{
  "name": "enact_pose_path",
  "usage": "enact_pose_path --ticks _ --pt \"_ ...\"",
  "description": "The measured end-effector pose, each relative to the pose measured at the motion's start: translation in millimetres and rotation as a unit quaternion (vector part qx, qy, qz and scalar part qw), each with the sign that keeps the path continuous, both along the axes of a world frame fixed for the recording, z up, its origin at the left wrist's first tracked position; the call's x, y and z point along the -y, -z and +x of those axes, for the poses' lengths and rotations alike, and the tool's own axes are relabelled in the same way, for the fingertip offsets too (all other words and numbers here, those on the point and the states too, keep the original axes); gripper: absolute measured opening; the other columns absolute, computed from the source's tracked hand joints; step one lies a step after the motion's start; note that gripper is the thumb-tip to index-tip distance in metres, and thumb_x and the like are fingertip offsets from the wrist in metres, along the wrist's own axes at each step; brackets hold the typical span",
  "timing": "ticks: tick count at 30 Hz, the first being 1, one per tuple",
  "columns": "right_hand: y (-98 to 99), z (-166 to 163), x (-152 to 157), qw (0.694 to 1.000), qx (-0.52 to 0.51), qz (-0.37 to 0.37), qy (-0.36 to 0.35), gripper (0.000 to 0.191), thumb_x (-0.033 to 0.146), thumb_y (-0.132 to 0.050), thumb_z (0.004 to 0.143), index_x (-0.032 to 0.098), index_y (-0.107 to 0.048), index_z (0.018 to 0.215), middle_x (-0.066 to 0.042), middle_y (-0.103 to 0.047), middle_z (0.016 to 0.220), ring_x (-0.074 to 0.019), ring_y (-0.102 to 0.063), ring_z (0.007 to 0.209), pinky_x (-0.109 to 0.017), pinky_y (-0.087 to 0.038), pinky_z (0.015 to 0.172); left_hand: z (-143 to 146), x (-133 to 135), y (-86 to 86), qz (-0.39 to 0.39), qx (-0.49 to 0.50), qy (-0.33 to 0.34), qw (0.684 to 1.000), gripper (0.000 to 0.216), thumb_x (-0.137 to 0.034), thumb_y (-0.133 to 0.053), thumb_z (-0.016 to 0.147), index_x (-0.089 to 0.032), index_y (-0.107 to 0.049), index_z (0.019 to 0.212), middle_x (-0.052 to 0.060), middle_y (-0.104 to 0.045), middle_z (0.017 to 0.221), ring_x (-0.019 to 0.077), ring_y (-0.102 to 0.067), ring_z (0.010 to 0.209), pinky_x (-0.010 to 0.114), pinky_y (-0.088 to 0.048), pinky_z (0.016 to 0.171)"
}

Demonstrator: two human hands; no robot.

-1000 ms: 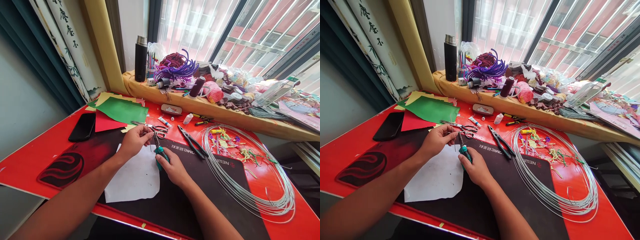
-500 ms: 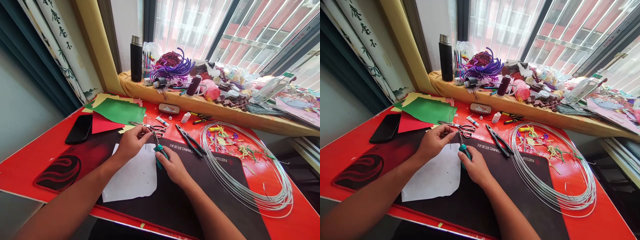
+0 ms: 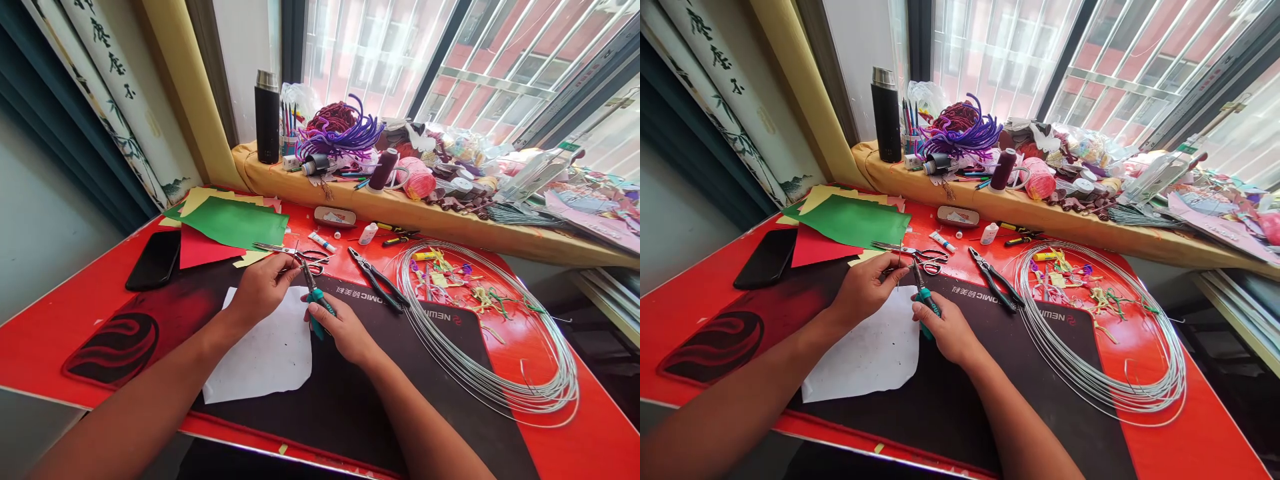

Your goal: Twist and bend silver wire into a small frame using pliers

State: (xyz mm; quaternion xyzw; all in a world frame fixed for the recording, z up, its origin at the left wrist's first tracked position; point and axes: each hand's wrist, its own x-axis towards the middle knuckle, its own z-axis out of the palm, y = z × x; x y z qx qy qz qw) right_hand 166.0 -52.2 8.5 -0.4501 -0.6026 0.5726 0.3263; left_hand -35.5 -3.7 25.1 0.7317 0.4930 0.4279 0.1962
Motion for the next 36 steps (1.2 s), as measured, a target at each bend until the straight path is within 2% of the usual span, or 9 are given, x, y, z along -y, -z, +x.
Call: enact_pose_path --ticks 6,17,24,28,36 --pt "1.5 -1 1 0.998 0.044 0.035 0.005 0.028 0.048 -0.056 0.098 0.020 -0.060 0.094 0.000 -0.058 0.078 -0.0160 -0.051 0.071 -0.029 -0.042 0.066 1 1 -2.4 -0.047 0.047 -0.012 0.998 0.015 -0.036 -0.063 0.092 -0.023 -0.069 0.086 0.001 -0.071 0.080 0.0182 -0.061 0.070 0.028 -0.047 0.066" --pt "5.4 -4 1 0.994 0.088 0.062 0.016 0.014 0.033 -0.055 0.094 0.020 -0.062 0.094 0.001 -0.059 0.076 -0.0162 -0.052 0.070 -0.028 -0.041 0.065 0 -8 4.3 -0.209 0.224 0.026 0.952 0.021 -0.039 -0.075 0.080 -0.019 -0.068 0.080 -0.001 -0.063 0.062 0.0131 -0.056 0.051 0.026 -0.046 0.050" --pt "5.9 -4 2 0.998 0.053 0.041 0.017 0.020 0.035 -0.054 0.096 0.020 -0.063 0.106 0.000 -0.064 0.084 -0.0176 -0.059 0.076 -0.030 -0.047 0.071 4 -7 6.5 -0.198 0.239 0.024 0.950 0.027 -0.044 -0.078 0.080 -0.019 -0.071 0.086 0.001 -0.067 0.069 0.0138 -0.060 0.056 0.026 -0.052 0.053" --pt "5.9 -3 2 0.995 0.076 0.062 0.017 0.027 0.038 -0.055 0.098 0.019 -0.064 0.114 -0.003 -0.068 0.091 -0.0202 -0.062 0.085 -0.033 -0.048 0.080 6 -7 5.8 -0.201 0.246 0.030 0.948 0.030 -0.047 -0.078 0.080 -0.018 -0.069 0.086 0.000 -0.066 0.070 0.0132 -0.060 0.055 0.026 -0.052 0.053" --pt "6.6 -3 3 0.993 0.092 0.069 0.014 0.029 0.037 -0.054 0.099 0.019 -0.065 0.119 -0.005 -0.071 0.096 -0.0223 -0.063 0.092 -0.034 -0.048 0.083 6 -1 6.4 -0.158 0.187 0.000 0.970 0.025 -0.044 -0.075 0.085 -0.021 -0.071 0.096 -0.001 -0.068 0.075 0.0137 -0.060 0.060 0.026 -0.051 0.058"
